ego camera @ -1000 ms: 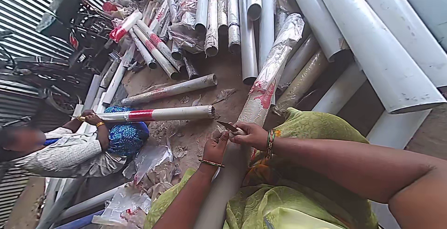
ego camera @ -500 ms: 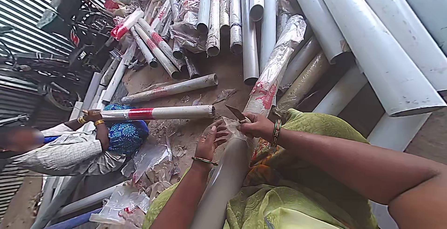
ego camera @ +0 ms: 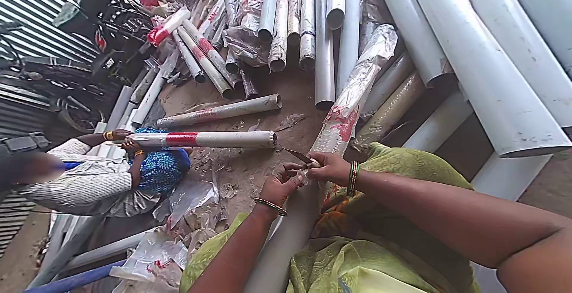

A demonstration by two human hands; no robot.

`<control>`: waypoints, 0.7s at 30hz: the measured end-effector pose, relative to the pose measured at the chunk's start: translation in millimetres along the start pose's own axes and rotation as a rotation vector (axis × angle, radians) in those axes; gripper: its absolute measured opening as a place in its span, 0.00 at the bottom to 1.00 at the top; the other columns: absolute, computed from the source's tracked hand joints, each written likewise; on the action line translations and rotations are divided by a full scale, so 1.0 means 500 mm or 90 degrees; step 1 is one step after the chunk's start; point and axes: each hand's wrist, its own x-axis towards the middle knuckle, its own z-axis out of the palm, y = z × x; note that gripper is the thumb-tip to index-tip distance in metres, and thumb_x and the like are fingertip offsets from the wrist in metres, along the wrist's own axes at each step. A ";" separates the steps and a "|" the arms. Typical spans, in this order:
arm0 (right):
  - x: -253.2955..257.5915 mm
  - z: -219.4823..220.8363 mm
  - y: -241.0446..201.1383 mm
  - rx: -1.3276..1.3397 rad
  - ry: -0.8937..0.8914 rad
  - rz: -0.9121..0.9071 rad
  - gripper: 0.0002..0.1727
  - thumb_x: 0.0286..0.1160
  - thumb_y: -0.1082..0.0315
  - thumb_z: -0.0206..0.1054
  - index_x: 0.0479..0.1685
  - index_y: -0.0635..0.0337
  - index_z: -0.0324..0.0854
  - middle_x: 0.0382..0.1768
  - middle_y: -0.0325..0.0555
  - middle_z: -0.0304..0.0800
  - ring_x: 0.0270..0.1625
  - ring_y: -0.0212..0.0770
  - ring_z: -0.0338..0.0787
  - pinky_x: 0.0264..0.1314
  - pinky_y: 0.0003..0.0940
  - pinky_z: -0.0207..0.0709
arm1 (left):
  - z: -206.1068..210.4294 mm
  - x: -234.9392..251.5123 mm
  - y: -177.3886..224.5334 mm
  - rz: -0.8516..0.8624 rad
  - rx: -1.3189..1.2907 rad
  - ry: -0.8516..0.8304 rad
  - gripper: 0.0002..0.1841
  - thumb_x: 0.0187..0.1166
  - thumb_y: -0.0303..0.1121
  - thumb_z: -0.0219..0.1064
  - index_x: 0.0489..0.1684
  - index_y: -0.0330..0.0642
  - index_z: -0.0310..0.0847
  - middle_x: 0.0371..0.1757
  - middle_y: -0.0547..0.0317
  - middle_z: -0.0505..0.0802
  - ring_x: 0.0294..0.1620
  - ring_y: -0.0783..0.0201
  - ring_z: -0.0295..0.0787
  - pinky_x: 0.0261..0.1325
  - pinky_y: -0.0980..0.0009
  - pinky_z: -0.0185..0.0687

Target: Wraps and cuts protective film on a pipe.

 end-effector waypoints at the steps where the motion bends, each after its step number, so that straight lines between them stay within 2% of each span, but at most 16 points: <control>1: 0.001 0.000 0.002 0.020 -0.012 -0.001 0.05 0.77 0.76 0.66 0.47 0.64 0.79 0.28 0.32 0.79 0.27 0.20 0.76 0.33 0.17 0.70 | 0.000 0.001 0.000 -0.004 0.017 0.014 0.13 0.79 0.18 0.63 0.60 0.27 0.76 0.47 0.56 0.89 0.39 0.73 0.88 0.46 0.76 0.85; 4: 0.009 -0.006 0.018 0.115 -0.059 -0.029 0.05 0.78 0.75 0.61 0.47 0.61 0.77 0.25 0.27 0.84 0.19 0.15 0.73 0.24 0.11 0.65 | -0.005 0.008 -0.006 0.004 0.055 0.060 0.10 0.78 0.18 0.66 0.55 0.27 0.79 0.44 0.55 0.88 0.39 0.74 0.86 0.47 0.77 0.84; 6: 0.013 -0.009 0.022 0.117 -0.058 -0.037 0.05 0.79 0.73 0.60 0.48 0.61 0.79 0.26 0.27 0.85 0.19 0.15 0.72 0.23 0.11 0.65 | -0.008 0.009 -0.014 0.038 0.071 0.073 0.10 0.77 0.20 0.67 0.53 0.28 0.80 0.43 0.56 0.90 0.39 0.76 0.87 0.48 0.78 0.84; 9: 0.002 -0.007 0.006 0.019 -0.036 -0.028 0.05 0.81 0.69 0.65 0.48 0.61 0.80 0.28 0.28 0.80 0.27 0.17 0.75 0.33 0.15 0.69 | -0.004 0.002 -0.023 0.107 0.121 0.083 0.10 0.77 0.22 0.69 0.52 0.29 0.82 0.45 0.58 0.91 0.39 0.79 0.86 0.50 0.80 0.83; 12: -0.001 -0.003 -0.001 -0.061 -0.029 -0.025 0.11 0.78 0.68 0.71 0.53 0.64 0.81 0.37 0.36 0.83 0.37 0.21 0.79 0.46 0.21 0.73 | 0.005 -0.003 -0.022 0.138 0.156 0.117 0.09 0.75 0.23 0.72 0.50 0.30 0.85 0.52 0.52 0.90 0.43 0.76 0.87 0.49 0.80 0.82; 14: -0.002 -0.001 -0.005 -0.082 -0.007 -0.032 0.11 0.78 0.69 0.70 0.52 0.65 0.81 0.35 0.37 0.82 0.36 0.21 0.77 0.44 0.21 0.72 | 0.003 -0.003 -0.025 0.161 0.159 0.123 0.09 0.75 0.24 0.72 0.49 0.32 0.87 0.57 0.49 0.87 0.47 0.74 0.85 0.49 0.81 0.81; 16: -0.003 -0.001 -0.005 -0.061 0.032 -0.041 0.07 0.78 0.71 0.70 0.48 0.64 0.81 0.31 0.34 0.81 0.32 0.19 0.77 0.39 0.18 0.72 | -0.001 -0.004 -0.026 0.166 0.128 0.109 0.11 0.80 0.27 0.65 0.54 0.32 0.85 0.57 0.51 0.86 0.48 0.75 0.85 0.49 0.80 0.80; 19: -0.003 -0.003 -0.008 -0.029 0.069 -0.044 0.06 0.78 0.73 0.69 0.47 0.65 0.80 0.29 0.34 0.80 0.29 0.19 0.76 0.36 0.17 0.71 | -0.007 -0.006 -0.019 0.128 0.061 0.082 0.16 0.89 0.28 0.48 0.59 0.30 0.81 0.49 0.58 0.90 0.46 0.74 0.88 0.49 0.76 0.83; 21: -0.003 -0.004 -0.009 -0.029 0.071 -0.045 0.06 0.78 0.74 0.69 0.47 0.66 0.80 0.29 0.34 0.79 0.29 0.19 0.76 0.36 0.17 0.70 | -0.005 -0.006 -0.010 0.078 0.026 0.081 0.16 0.91 0.27 0.47 0.58 0.29 0.82 0.44 0.58 0.92 0.44 0.73 0.90 0.48 0.75 0.84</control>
